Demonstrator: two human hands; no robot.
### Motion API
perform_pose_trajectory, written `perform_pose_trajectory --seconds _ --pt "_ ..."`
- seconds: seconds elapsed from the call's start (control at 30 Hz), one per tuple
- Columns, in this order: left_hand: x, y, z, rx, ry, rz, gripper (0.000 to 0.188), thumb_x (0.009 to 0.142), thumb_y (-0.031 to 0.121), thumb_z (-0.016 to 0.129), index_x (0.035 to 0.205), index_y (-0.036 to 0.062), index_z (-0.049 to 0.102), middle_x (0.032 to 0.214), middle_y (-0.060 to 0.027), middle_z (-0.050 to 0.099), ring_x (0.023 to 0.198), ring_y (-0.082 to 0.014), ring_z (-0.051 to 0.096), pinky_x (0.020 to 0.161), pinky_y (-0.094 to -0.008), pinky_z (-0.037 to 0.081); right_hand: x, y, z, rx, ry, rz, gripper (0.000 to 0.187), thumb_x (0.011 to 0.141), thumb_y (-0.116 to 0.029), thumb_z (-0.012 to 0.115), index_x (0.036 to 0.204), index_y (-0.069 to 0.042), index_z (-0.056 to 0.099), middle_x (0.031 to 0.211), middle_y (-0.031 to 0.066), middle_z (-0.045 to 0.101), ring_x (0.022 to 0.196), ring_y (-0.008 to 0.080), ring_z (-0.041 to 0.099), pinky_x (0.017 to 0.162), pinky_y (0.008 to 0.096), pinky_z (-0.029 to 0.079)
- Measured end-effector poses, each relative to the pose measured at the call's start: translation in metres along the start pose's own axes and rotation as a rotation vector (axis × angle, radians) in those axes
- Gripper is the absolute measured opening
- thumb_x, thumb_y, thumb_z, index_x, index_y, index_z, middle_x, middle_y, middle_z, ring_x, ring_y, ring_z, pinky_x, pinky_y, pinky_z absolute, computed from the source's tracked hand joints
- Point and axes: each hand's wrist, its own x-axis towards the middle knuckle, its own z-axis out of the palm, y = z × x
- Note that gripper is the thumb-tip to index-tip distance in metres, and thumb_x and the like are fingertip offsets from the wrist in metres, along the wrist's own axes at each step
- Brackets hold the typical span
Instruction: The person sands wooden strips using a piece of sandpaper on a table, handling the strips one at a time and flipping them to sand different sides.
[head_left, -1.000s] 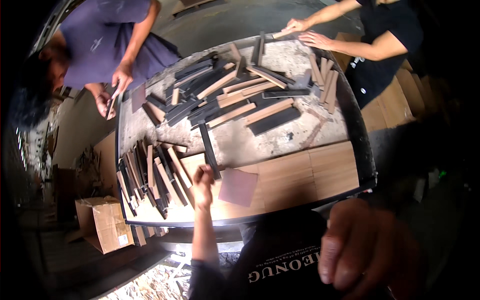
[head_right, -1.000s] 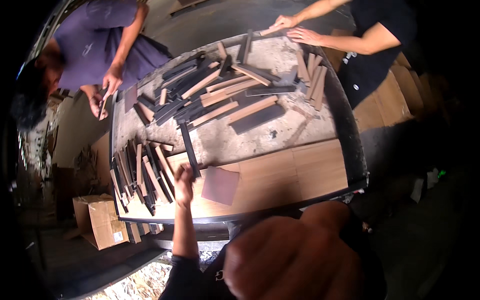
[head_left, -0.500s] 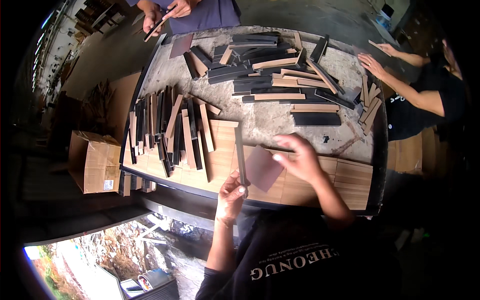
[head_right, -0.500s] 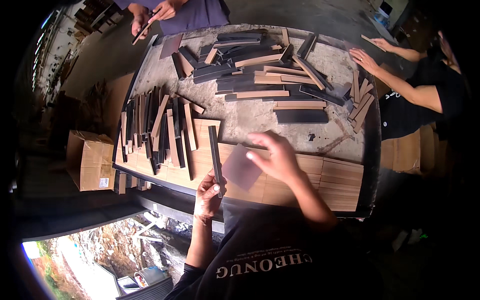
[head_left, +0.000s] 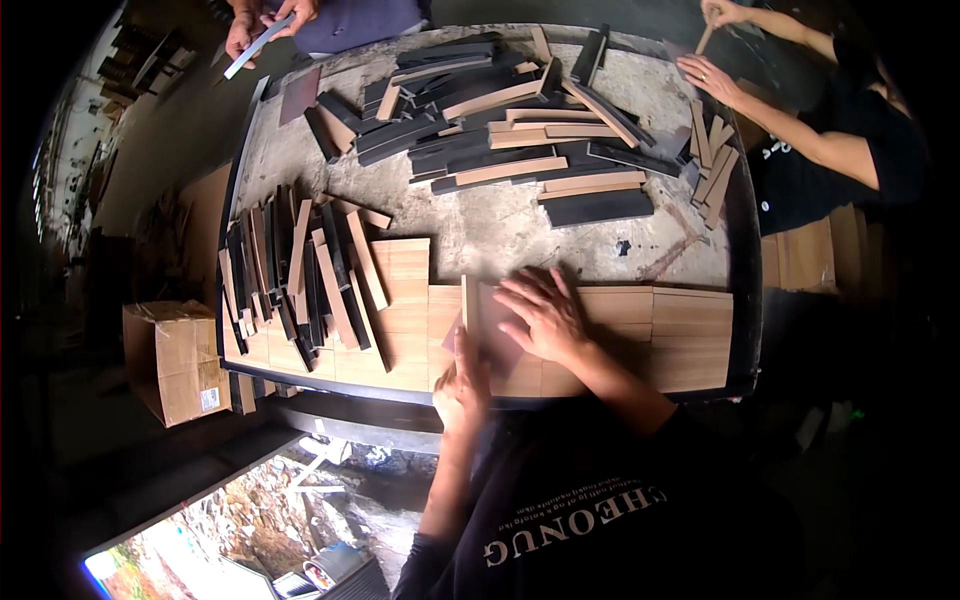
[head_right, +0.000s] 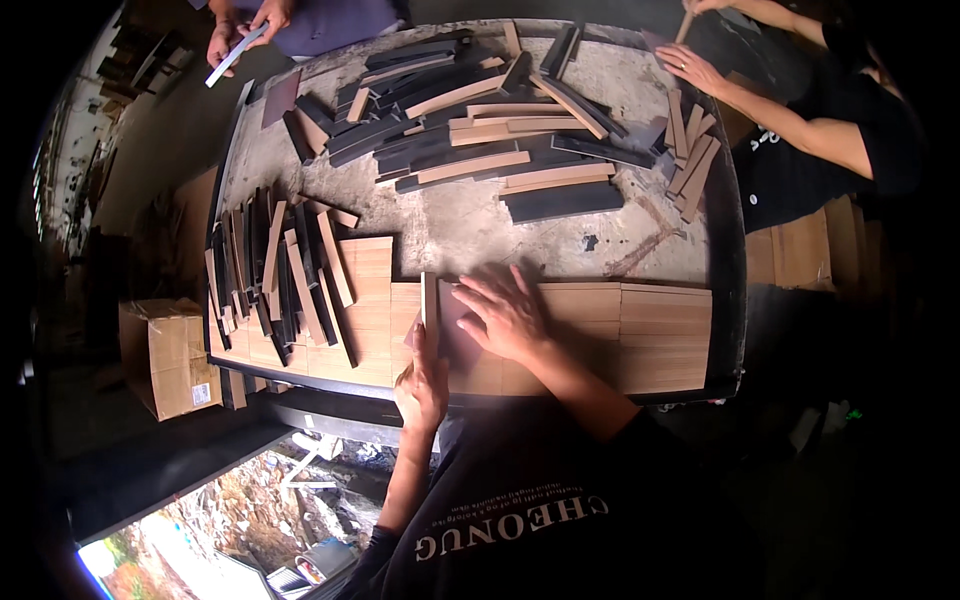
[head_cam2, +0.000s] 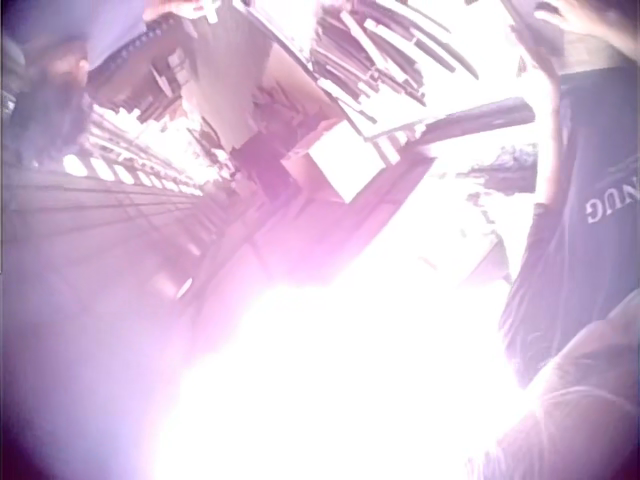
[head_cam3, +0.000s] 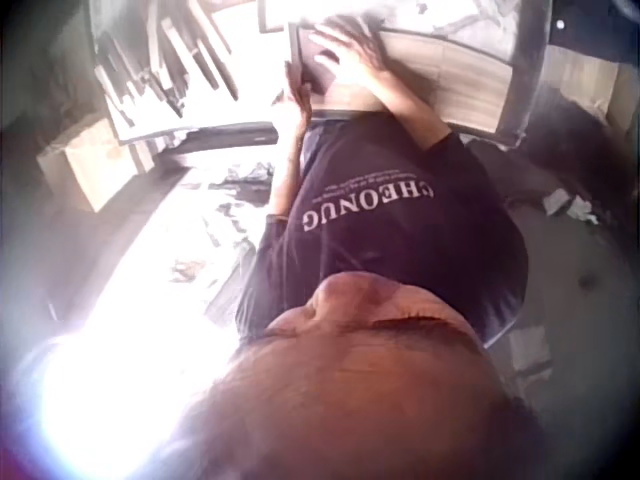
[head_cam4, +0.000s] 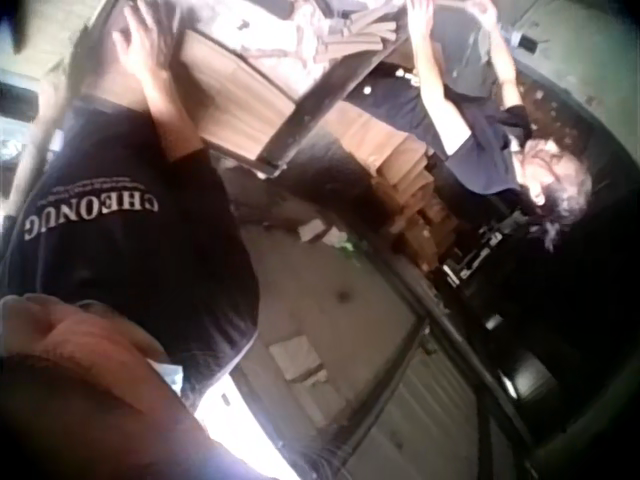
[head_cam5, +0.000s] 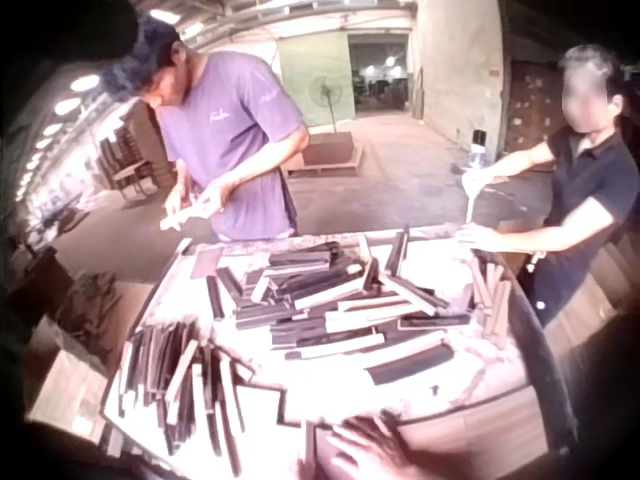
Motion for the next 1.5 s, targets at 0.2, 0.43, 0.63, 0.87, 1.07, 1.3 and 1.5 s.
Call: perform_pose_trajectory --seconds 0.2,0.43,0.63,0.87,1.07,1.3,1.5 --pt "0.021 0.001 0.017 0.175 0.162 0.060 0.050 0.084 0.012 0.058 0.130 0.0006 0.043 0.083 -0.0180 0.066 0.063 -0.0317 0.064 0.058 -0.0419 0.051 -0.001 -0.002 0.001 0.035 0.022 0.028 0.044 0.082 -0.040 0.061 0.121 -0.020 0.060 0.133 0.0005 0.051 0.126 0.0183 0.043 0.110 0.0484 0.024" --pt "0.004 0.001 0.013 0.124 0.146 0.154 0.053 0.085 0.006 0.050 0.135 -0.0069 0.037 0.065 -0.0148 0.063 0.047 -0.0234 0.059 0.045 -0.0348 0.047 -0.002 -0.001 0.004 0.007 0.026 0.040 0.052 0.082 -0.041 0.061 0.130 -0.021 0.051 0.134 0.0026 0.050 0.123 0.0201 0.046 0.106 0.0446 0.029" --pt "0.015 0.012 0.018 0.270 -0.033 0.096 0.057 0.083 0.004 0.046 0.138 -0.0055 0.033 0.114 -0.0214 0.061 0.047 -0.0239 0.061 0.048 -0.0346 0.050 -0.005 0.002 0.009 0.039 0.064 0.043 0.049 0.083 -0.038 0.060 0.128 -0.020 0.054 0.133 0.0017 0.051 0.123 0.0196 0.045 0.105 0.0443 0.028" --pt "0.084 0.013 0.009 0.044 -0.017 0.074 0.058 0.089 0.012 0.045 0.142 -0.0010 0.027 0.093 -0.0168 0.067 0.046 -0.0232 0.059 0.045 -0.0325 0.047 0.002 -0.003 0.000 0.035 0.076 0.023 0.048 0.079 -0.036 0.064 0.124 -0.018 0.057 0.128 0.0005 0.054 0.122 0.0212 0.046 0.103 0.0435 0.030" --pt "0.057 0.008 0.028 0.119 0.046 0.161 0.055 0.091 0.014 0.042 0.143 0.0033 0.028 0.096 -0.0186 0.061 0.054 -0.0278 0.063 0.049 -0.0369 0.050 -0.001 0.003 0.013 0.062 0.042 0.043 0.049 0.081 -0.036 0.062 0.126 -0.018 0.055 0.132 -0.0005 0.052 0.126 0.0198 0.042 0.108 0.0459 0.026" --pt "0.060 0.000 0.014 0.490 0.089 0.101 0.064 0.084 0.005 0.045 0.145 0.0035 0.026 0.147 -0.0068 0.034 0.040 -0.0195 0.056 0.036 -0.0313 0.043 -0.001 0.001 -0.001 0.058 0.068 0.035 0.045 0.082 -0.039 0.062 0.122 -0.019 0.059 0.128 0.0001 0.055 0.124 0.0206 0.045 0.106 0.0419 0.029" --pt "0.060 0.004 0.030 0.225 0.080 0.110 0.059 0.091 0.019 0.044 0.144 0.0026 0.024 0.097 -0.0187 0.067 0.048 -0.0296 0.060 0.043 -0.0399 0.048 -0.003 0.001 0.011 0.042 0.107 0.007 0.046 0.081 -0.039 0.062 0.123 -0.018 0.058 0.131 0.0000 0.053 0.126 0.0195 0.043 0.106 0.0430 0.028"
